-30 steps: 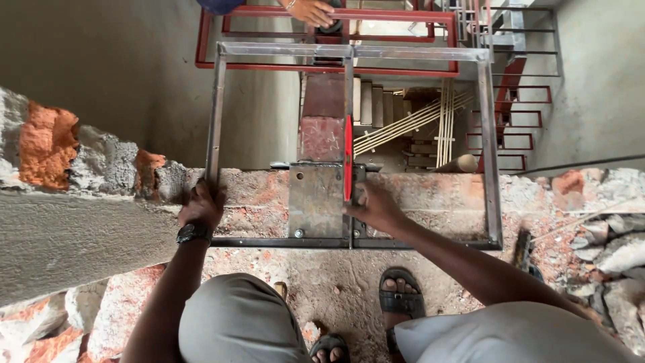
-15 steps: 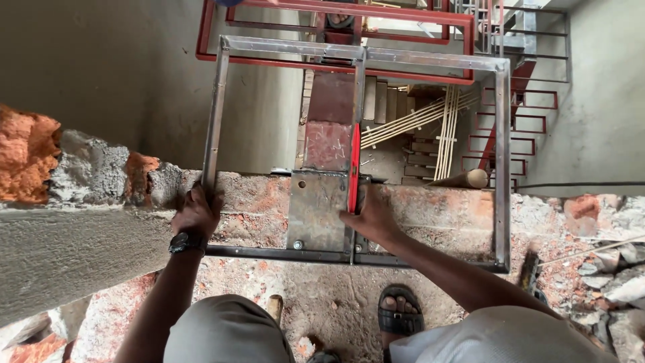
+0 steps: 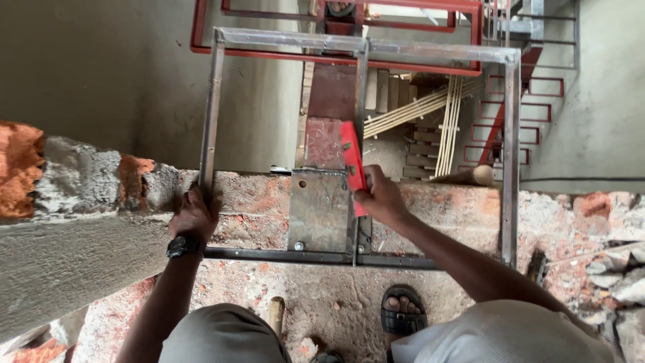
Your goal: Welding a metal frame into place on a concrete structure.
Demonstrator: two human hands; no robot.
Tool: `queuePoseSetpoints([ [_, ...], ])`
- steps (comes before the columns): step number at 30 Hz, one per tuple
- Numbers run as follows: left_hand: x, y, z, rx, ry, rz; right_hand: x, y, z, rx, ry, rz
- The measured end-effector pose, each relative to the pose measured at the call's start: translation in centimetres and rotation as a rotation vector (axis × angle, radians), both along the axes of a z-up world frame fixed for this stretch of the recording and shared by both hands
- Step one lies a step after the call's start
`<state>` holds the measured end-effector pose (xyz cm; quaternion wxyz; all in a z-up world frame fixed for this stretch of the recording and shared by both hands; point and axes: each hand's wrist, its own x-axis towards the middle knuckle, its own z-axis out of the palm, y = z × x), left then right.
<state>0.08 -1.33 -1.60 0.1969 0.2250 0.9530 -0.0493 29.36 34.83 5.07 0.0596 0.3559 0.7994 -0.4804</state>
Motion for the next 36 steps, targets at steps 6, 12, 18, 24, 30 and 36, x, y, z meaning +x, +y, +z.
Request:
queuePoseSetpoints([
  [6,-0.3,-0.7,-1.4,-0.008,0.064,-0.048,5.7,0.3,1.1,0.096,0.295,-0.004],
  [12,0.7,0.5,1.7,0.041,0.065,-0.044,13.4,5.6,3.1,0.307,0.226,-0.252],
  [18,0.8,1.0,2.7,0.018,0.044,-0.012,21.8,16.6,0.1,0.900,-0.025,-0.339],
  [24,0.8,0.8,2.4,-0.013,0.051,-0.011,23.4,20.2,-1.4,0.924,-0.085,-0.236],
  [30,0.8,-0.4,1.0,0.056,0.069,-0.021,25.3,19.9,-5.2,0.693,-0.241,-0.403],
  [36,-0.1,-2.6,-4.4,0.163,0.298,-0.079,24.7,13.9,-1.6,0.827,-0.089,-0.465],
])
